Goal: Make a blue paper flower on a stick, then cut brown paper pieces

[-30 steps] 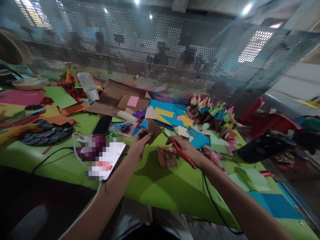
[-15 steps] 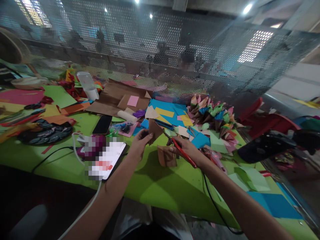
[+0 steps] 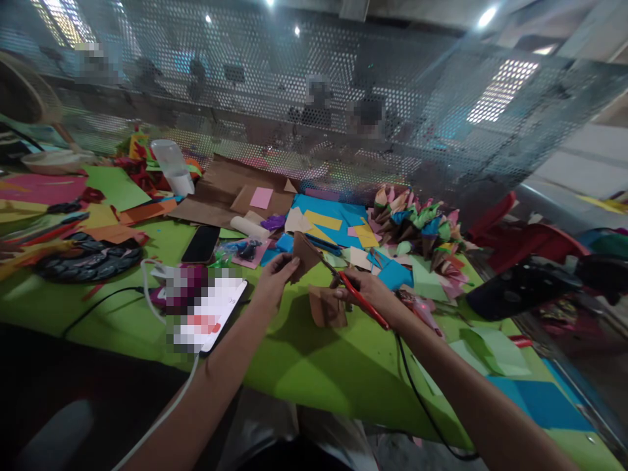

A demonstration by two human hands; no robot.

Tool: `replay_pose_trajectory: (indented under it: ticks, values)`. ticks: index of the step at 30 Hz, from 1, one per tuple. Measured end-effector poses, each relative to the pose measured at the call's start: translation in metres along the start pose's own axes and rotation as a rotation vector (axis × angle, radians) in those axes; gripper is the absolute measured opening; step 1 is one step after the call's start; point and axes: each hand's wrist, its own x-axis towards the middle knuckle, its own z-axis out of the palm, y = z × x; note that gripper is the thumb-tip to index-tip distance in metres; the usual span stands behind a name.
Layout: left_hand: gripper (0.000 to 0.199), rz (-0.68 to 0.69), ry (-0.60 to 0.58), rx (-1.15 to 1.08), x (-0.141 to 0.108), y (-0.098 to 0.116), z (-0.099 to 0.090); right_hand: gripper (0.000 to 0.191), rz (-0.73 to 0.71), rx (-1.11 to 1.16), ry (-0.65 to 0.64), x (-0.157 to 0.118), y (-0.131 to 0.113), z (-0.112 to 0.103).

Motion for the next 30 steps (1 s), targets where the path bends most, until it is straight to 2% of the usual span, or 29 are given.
replay_pose_trajectory:
  ticks: [10,14,20,30]
  values:
    - [0.041,-0.004,-0.001,0.002,0.0,0.001,0.0,0.057,0.032,0.033,0.012,-0.001,0.006,0.001]
    - [0.041,-0.027,-0.018,-0.017,-0.002,0.004,0.001,0.062,-0.024,-0.082,0.016,-0.004,0.01,-0.003]
    - [0.04,-0.033,-0.063,-0.016,-0.004,0.007,0.001,0.065,-0.059,-0.191,-0.068,-0.012,0.008,-0.007]
    - [0.041,-0.058,-0.129,-0.036,-0.005,0.007,0.002,0.056,-0.068,-0.192,-0.014,-0.008,0.016,-0.004]
